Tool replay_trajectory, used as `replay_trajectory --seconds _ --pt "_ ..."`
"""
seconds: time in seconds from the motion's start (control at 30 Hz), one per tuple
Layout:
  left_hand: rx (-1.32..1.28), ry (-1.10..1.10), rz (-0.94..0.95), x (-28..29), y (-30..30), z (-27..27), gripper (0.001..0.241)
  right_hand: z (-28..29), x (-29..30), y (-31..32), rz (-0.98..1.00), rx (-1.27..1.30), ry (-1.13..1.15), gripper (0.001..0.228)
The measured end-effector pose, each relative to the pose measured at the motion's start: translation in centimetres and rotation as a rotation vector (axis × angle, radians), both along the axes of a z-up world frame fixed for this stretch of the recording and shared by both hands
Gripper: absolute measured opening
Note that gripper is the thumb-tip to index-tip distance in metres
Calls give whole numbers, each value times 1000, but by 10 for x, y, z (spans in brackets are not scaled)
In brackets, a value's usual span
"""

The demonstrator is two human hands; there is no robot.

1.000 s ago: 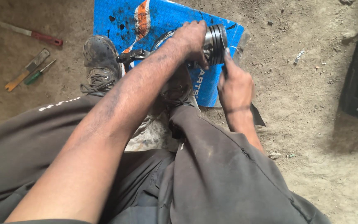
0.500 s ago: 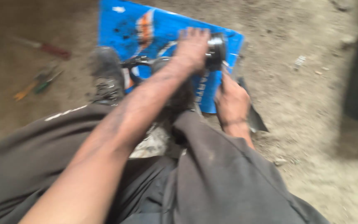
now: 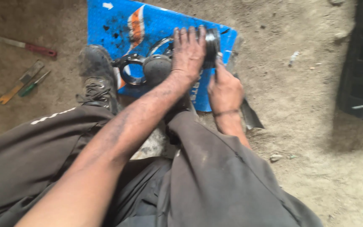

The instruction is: The person sits on the floor and uses a scraper to remove carbon deposits from the top and sides of a piston resting on a blue mat. The person rotates the piston to access different areas and continues scraping until the end of the clip.

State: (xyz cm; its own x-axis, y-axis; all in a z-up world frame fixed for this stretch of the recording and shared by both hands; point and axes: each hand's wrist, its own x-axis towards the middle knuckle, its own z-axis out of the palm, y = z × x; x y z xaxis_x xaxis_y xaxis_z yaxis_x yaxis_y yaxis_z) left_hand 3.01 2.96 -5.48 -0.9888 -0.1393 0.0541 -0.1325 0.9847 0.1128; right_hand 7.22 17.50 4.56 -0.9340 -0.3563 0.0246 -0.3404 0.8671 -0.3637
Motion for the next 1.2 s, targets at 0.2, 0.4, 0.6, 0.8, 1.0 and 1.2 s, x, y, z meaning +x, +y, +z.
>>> replay_trajectory --seconds 0.2,0.4,0.6,0.8,1.0,1.2 --pt "96 -167 -53 -16 -19 18 76 -1 -15 -10 -9 -2 12 53" --pt "163 -197 -78 -13 -9 31 93 -9 -1 -1 -14 60 -9 53" --pt "111 -244 -76 -6 -12 13 101 -9 3 -7 -42 10 -73 54" --pt "147 -59 -27 -7 -17 12 84 -10 5 -12 -34 -82 -71 52" --pt "179 -258 -64 -15 -7 23 90 -7 -2 -4 -64 -105 -80 48" --pt "170 -84 -35 -4 -8 6 72 -12 9 -11 -101 -52 -91 49"
